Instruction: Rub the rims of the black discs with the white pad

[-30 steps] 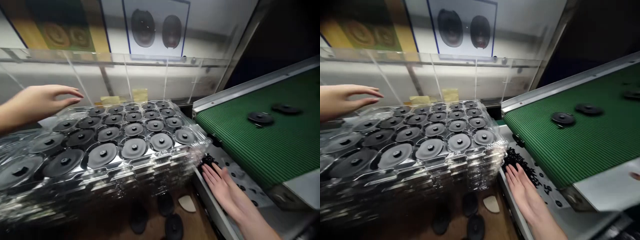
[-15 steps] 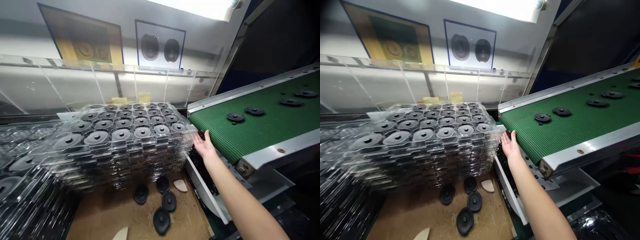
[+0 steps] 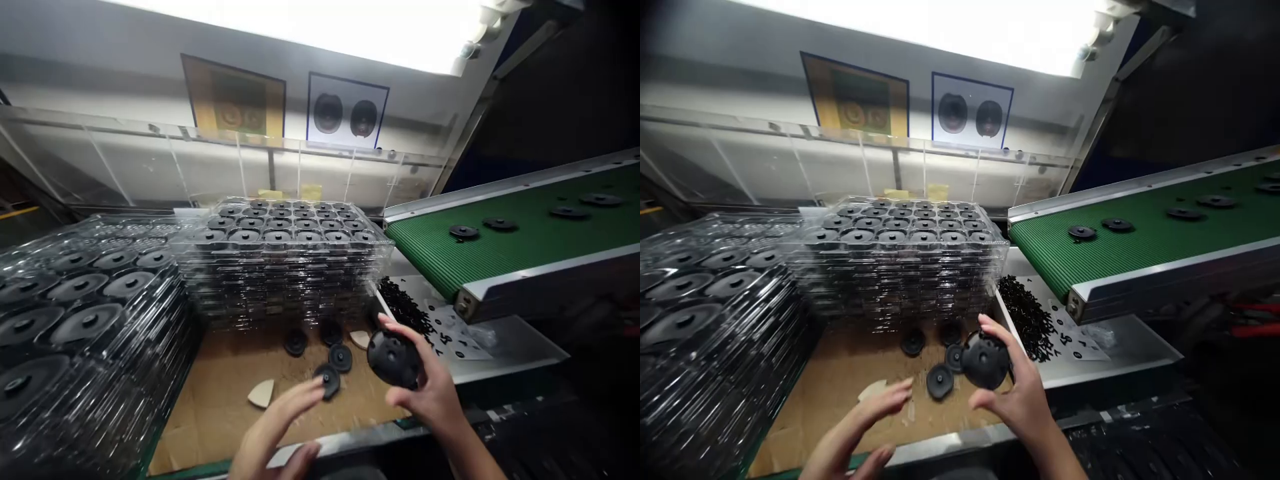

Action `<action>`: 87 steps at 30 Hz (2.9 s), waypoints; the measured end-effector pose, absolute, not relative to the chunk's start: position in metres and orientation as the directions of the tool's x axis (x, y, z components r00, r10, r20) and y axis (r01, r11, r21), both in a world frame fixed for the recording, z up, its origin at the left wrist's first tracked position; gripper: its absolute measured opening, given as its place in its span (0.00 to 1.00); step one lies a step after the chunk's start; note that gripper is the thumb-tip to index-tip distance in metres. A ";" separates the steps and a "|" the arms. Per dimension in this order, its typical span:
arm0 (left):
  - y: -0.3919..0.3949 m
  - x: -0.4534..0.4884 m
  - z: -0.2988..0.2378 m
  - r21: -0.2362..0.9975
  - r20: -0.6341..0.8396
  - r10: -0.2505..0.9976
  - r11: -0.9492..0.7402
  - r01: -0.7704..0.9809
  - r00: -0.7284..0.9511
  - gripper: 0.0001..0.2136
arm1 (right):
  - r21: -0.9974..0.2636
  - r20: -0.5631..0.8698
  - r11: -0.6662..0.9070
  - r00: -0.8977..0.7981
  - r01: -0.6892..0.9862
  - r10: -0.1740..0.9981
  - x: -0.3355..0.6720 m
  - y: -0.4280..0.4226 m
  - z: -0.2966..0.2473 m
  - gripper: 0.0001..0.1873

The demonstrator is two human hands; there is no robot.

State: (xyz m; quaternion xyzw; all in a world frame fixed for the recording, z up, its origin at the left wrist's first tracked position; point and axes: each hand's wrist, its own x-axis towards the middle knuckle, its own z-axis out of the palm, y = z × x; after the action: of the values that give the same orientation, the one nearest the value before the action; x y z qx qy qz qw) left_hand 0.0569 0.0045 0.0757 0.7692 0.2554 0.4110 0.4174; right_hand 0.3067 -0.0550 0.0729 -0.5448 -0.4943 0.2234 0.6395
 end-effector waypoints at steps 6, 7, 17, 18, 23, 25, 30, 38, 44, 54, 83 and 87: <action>0.012 0.081 0.088 0.768 0.544 0.569 -0.633 -0.093 0.617 0.33 | -0.745 0.552 0.425 0.116 0.514 0.826 0.271 -0.073 0.082 0.46; 0.013 0.080 0.087 0.775 0.539 0.572 -0.624 -0.099 0.618 0.35 | -0.748 0.544 0.430 0.095 0.505 0.834 0.266 -0.071 0.082 0.46; 0.017 0.036 0.061 0.879 0.404 0.738 -0.476 -0.007 0.540 0.34 | -0.867 0.418 0.397 0.008 0.301 0.908 0.220 -0.031 0.048 0.48; 0.019 0.032 0.060 0.884 0.384 0.751 -0.467 0.020 0.536 0.34 | -0.881 0.395 0.378 0.001 0.283 0.919 0.217 -0.027 0.044 0.48; 0.026 0.017 0.051 0.922 0.266 0.802 -0.373 0.101 0.535 0.34 | -0.943 0.295 0.291 0.004 0.160 0.955 0.202 -0.009 0.030 0.46; 0.027 0.016 0.045 0.954 0.218 0.832 -0.292 0.068 0.510 0.33 | -0.959 0.260 0.257 0.014 0.123 0.965 0.197 -0.005 0.025 0.44; 0.027 0.023 0.031 0.977 -0.005 0.898 0.097 -0.189 0.439 0.30 | -0.987 0.143 0.138 0.057 0.084 0.988 0.181 -0.004 0.010 0.45; 0.023 0.034 0.015 0.794 -0.255 0.920 0.375 -0.478 0.298 0.29 | -0.981 0.054 0.060 -0.041 0.185 0.998 0.175 -0.009 -0.001 0.61; 0.023 0.034 0.018 0.647 -0.423 0.847 0.531 -0.547 0.322 0.30 | -0.948 0.158 0.141 0.037 0.286 0.987 0.196 -0.007 0.036 0.18; 0.020 0.036 0.022 0.600 -0.487 0.777 0.630 -0.493 0.399 0.30 | -0.993 -0.114 -0.109 -0.117 0.047 0.987 0.200 0.002 0.052 0.07; 0.018 0.046 0.014 0.651 -0.350 0.842 0.534 -0.539 0.410 0.27 | -0.977 -0.138 -0.113 0.131 -0.179 0.982 0.203 -0.027 0.027 0.02; 0.022 0.043 0.012 0.675 -0.304 0.873 0.480 -0.560 0.381 0.26 | -0.991 0.038 0.012 0.198 0.131 0.979 0.205 -0.030 0.024 0.05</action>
State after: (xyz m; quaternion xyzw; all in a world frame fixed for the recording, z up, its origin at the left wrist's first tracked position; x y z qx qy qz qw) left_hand 0.0429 0.0217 0.0122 0.2394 0.3266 0.4505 0.7957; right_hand 0.2045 -0.0296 0.0237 -0.5729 -0.4846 0.4075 0.5205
